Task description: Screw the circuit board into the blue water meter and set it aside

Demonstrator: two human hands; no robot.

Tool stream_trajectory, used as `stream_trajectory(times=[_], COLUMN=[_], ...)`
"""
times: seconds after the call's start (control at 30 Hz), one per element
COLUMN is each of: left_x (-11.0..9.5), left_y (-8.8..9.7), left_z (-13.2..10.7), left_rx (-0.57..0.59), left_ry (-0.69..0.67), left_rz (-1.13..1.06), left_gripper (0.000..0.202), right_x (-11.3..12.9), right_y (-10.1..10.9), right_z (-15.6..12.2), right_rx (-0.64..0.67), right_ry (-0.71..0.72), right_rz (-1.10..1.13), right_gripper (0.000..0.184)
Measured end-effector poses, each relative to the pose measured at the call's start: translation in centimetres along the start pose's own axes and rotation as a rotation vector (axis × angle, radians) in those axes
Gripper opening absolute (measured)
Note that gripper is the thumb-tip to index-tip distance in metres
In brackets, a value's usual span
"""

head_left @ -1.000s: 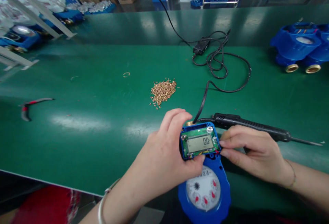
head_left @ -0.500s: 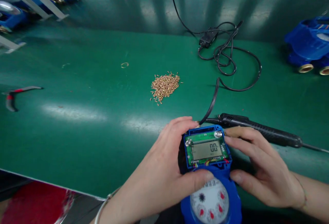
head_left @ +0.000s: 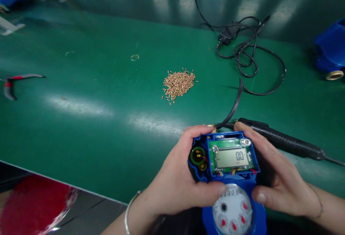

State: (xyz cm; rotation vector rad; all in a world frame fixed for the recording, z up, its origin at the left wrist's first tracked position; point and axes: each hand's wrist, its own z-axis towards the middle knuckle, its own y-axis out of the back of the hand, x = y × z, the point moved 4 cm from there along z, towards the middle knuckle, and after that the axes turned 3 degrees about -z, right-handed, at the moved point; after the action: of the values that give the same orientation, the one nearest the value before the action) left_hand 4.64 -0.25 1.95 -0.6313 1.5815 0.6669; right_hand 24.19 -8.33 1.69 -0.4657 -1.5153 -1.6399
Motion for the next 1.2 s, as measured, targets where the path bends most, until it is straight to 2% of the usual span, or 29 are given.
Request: stream_trajectory(times=[0.17, 0.37, 0.5, 0.77, 1.0, 1.2], left_x=[0.4, 1.0, 1.4, 1.8, 1.3, 0.6], left_y=[0.2, 0.0, 0.0, -0.1, 0.1, 0.1], left_z=[0.2, 0.5, 0.7, 0.9, 0.7, 0.8], left_rx=[0.019, 0.041, 0.022, -0.007, -0.027, -0.037], left_ry=[0.008, -0.011, -0.049, -0.097, -0.007, 0.031], left_rz=[-0.125, -0.288, -0.333, -0.356, -0.290, -0.215], left_gripper=[0.080, 0.076, 0.077, 0.079, 0.078, 0.068], right_x=[0.0, -0.5, -0.4, -0.6, -0.6, -0.6], right_y=[-0.1, -0.3, -0.1, -0.2, -0.6, -0.5], right_z=[0.2, 0.6, 0.7, 0.8, 1.0, 0.7], right_rx=[0.002, 0.001, -0.030, -0.081, -0.102, -0.132], right_ry=[0.014, -0.040, -0.016, 0.040, 0.045, 0.041], right_rz=[0.030, 0.094, 0.040, -0.071, -0.046, -0.031], right_gripper=[0.090, 0.086, 0.085, 0.085, 0.086, 0.084])
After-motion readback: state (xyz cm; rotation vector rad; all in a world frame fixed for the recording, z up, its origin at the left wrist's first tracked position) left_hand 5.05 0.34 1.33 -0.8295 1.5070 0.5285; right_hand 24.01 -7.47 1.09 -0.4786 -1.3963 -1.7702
